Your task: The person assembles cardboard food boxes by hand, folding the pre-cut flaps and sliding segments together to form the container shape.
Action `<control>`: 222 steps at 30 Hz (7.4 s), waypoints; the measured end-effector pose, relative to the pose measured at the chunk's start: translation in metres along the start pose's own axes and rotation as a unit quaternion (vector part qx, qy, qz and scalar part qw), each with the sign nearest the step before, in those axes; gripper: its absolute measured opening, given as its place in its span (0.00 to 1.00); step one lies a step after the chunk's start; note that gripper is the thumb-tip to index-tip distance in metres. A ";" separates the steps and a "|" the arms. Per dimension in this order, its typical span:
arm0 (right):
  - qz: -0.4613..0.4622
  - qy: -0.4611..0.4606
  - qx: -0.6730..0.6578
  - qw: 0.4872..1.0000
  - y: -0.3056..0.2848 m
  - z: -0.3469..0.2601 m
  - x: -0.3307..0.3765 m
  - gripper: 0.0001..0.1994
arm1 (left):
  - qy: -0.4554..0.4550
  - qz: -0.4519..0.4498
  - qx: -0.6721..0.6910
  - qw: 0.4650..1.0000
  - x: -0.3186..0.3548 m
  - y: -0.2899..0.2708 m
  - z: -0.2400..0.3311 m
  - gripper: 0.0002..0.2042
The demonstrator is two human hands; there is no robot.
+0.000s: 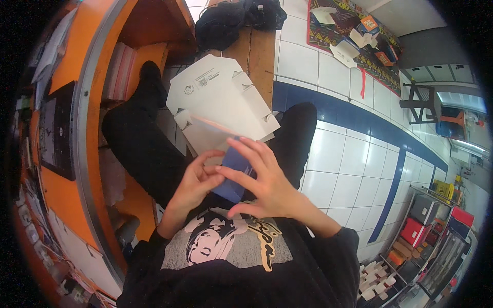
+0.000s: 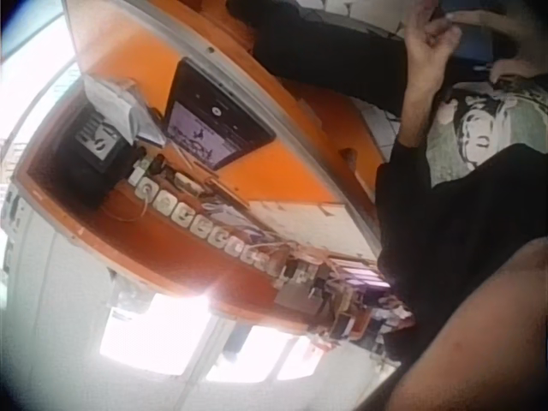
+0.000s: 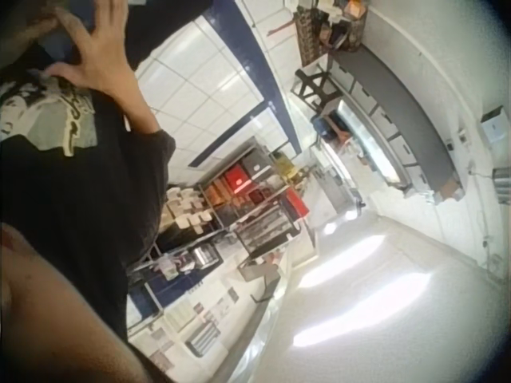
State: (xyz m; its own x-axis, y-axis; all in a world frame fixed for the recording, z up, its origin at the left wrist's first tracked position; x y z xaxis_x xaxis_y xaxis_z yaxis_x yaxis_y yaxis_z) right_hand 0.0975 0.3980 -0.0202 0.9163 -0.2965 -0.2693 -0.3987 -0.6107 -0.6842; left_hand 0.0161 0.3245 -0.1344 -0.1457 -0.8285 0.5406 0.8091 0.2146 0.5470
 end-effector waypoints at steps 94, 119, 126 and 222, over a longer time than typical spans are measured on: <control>0.171 0.100 0.006 0.980 -0.027 0.060 -0.006 0.34 | 0.414 0.098 -0.366 0.828 -0.018 0.047 0.077 0.09; 0.173 0.229 -0.433 0.855 0.011 0.109 0.038 0.37 | 0.455 0.294 -0.169 0.823 -0.016 -0.021 0.120 0.23; 0.171 0.464 -0.421 0.761 -0.023 0.203 0.068 0.26 | 0.311 0.313 -0.195 0.876 -0.054 -0.036 0.093 0.24; 0.020 0.033 -0.016 0.999 0.007 0.004 -0.006 0.27 | -0.004 -0.079 -0.036 0.996 -0.004 -0.001 -0.018 0.25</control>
State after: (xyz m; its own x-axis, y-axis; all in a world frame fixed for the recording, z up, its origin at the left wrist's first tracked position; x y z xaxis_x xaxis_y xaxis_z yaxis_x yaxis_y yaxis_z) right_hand 0.0894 0.3983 -0.0260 0.8959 -0.3679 -0.2490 -0.4361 -0.6212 -0.6511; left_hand 0.0266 0.3185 -0.1487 -0.2791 -0.8453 0.4555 0.8143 0.0430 0.5788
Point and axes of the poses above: each hand's wrist, its own x-axis away from the middle knuckle, its own y-axis out of the palm, z = x × y, the point moved 9 cm from there along -x, towards the middle knuckle, and after that the axes turned 7 degrees about -y, right-handed, at the moved point
